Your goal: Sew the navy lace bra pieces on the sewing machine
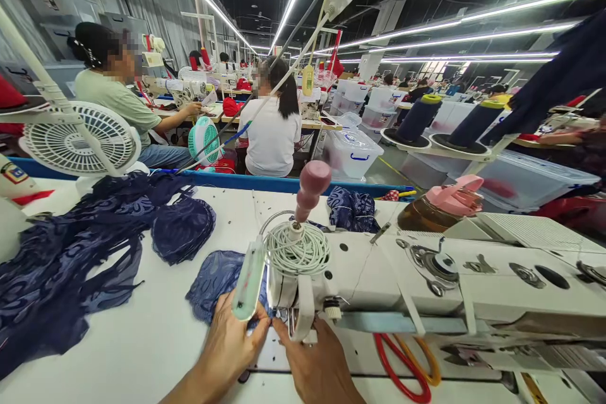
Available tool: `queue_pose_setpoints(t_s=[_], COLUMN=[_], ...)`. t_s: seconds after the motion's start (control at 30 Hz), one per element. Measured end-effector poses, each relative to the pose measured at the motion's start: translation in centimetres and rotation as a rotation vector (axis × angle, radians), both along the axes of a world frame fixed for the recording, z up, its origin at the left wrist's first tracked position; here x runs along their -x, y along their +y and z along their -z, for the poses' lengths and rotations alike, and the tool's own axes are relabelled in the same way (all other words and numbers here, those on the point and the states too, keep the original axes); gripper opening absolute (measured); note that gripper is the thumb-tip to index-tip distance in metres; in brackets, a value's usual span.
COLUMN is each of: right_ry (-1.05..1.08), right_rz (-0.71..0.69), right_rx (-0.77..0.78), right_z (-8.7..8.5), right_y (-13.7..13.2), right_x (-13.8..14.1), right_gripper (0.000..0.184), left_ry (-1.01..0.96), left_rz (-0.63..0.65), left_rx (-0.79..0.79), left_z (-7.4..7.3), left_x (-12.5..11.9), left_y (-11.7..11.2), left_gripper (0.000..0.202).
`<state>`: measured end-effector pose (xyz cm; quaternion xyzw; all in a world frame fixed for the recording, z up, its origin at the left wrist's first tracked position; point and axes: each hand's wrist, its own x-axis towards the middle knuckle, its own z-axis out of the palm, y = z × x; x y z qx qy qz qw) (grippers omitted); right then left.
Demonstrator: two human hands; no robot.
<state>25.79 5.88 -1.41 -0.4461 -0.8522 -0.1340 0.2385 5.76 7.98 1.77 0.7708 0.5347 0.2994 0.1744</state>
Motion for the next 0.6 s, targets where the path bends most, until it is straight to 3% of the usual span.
queue_pose_setpoints(t_s=[0.2, 0.33, 0.43, 0.6], right_ry=[0.050, 0.098, 0.180, 0.209], right_rz=[-0.006, -0.030, -0.056, -0.093], right_rx=[-0.037, -0.045, 0.031, 0.036], right_z=[-1.3, -1.9, -2.3, -3.0], right_y=[0.0, 0.1, 0.2, 0.3], right_x=[0.5, 0.4, 0.0, -0.3], right_gripper=[0.051, 0.041, 0.036, 0.039], left_ry=[0.225, 0.258, 0.275, 0.258], left_rz=[0.285, 0.340, 0.332, 0.331], left_rx=[-0.468, -0.536, -0.583, -0.647], left_z=[-0.3, -0.1, -0.1, -0.3], left_x=[0.5, 0.9, 1.1, 1.0], left_y=[-0.2, 0.0, 0.0, 0.1], left_gripper=[0.037, 0.038, 0.042, 0.038])
